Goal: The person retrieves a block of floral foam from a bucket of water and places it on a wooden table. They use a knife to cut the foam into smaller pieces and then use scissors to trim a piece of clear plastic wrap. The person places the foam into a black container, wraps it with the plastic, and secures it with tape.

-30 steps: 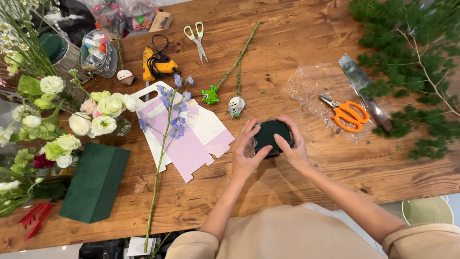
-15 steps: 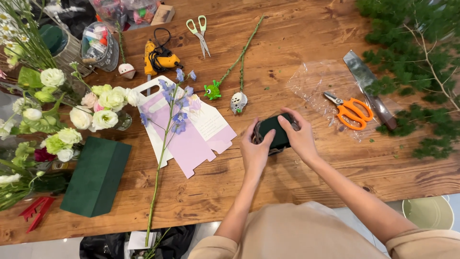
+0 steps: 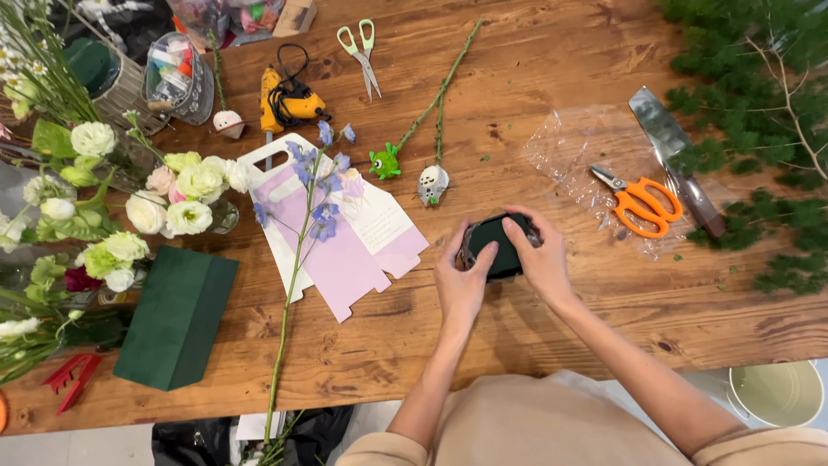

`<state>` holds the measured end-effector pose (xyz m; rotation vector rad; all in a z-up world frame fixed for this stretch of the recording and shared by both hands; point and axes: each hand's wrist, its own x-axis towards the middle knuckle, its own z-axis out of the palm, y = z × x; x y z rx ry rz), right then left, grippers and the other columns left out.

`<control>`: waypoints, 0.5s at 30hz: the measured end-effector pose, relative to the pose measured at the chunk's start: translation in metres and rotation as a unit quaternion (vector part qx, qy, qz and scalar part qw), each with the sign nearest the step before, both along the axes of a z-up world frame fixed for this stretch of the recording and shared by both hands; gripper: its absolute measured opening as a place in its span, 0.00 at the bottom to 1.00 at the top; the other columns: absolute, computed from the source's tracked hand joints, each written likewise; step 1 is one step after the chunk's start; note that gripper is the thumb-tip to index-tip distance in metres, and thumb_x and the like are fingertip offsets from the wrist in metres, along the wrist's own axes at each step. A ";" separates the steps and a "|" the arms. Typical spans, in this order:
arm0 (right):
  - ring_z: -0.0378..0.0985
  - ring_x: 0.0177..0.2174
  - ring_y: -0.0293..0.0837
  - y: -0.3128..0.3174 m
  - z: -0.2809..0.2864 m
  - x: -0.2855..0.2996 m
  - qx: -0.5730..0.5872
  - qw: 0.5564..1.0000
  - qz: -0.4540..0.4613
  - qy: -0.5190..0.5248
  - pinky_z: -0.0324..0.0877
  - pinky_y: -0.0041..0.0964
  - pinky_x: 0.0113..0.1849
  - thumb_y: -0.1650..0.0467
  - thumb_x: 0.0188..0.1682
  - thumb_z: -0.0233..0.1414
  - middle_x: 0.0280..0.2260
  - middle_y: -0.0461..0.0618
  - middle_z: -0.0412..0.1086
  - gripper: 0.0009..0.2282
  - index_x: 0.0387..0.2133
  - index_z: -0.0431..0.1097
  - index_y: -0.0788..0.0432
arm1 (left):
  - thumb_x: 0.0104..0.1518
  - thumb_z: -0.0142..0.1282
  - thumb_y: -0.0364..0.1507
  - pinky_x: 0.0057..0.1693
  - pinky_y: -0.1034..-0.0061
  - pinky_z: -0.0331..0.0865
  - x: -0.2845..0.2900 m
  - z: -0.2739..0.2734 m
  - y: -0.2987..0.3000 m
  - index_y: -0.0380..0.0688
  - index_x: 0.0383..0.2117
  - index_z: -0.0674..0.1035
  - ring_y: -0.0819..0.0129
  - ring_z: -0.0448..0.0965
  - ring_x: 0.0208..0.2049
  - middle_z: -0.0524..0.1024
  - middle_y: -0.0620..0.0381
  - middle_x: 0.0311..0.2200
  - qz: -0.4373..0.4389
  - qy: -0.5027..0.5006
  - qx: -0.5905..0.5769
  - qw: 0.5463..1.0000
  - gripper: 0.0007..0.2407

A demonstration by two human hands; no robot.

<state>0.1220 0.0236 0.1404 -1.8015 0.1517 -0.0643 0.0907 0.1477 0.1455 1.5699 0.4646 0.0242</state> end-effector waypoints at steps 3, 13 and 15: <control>0.74 0.48 0.47 0.001 -0.008 -0.003 -0.003 1.000 -0.018 -0.001 0.68 0.42 0.50 0.66 0.52 0.56 0.44 0.54 0.74 0.10 0.46 0.76 0.50 | 0.49 0.68 0.32 0.64 0.65 0.64 -0.005 -0.009 -0.002 0.48 0.57 0.76 0.54 0.70 0.61 0.73 0.43 0.56 0.008 -0.020 0.004 1.000 0.26; 0.66 0.55 0.55 -0.033 0.032 -0.003 0.065 0.996 0.024 0.062 0.60 0.52 0.58 0.63 0.55 0.49 0.52 0.63 0.67 0.19 0.59 0.66 0.52 | 0.55 0.63 0.35 0.66 0.59 0.59 -0.009 -0.006 0.031 0.44 0.65 0.65 0.53 0.65 0.63 0.65 0.36 0.60 -0.012 -0.030 -0.169 0.985 0.30; 0.62 0.59 0.56 -0.060 0.040 -0.005 0.264 0.955 0.000 0.135 0.55 0.57 0.58 0.49 0.54 0.35 0.61 0.66 0.55 0.34 0.68 0.43 0.55 | 0.59 0.55 0.40 0.60 0.63 0.63 -0.021 0.010 0.046 0.45 0.64 0.65 0.59 0.67 0.58 0.69 0.46 0.57 0.042 -0.032 -0.213 0.976 0.27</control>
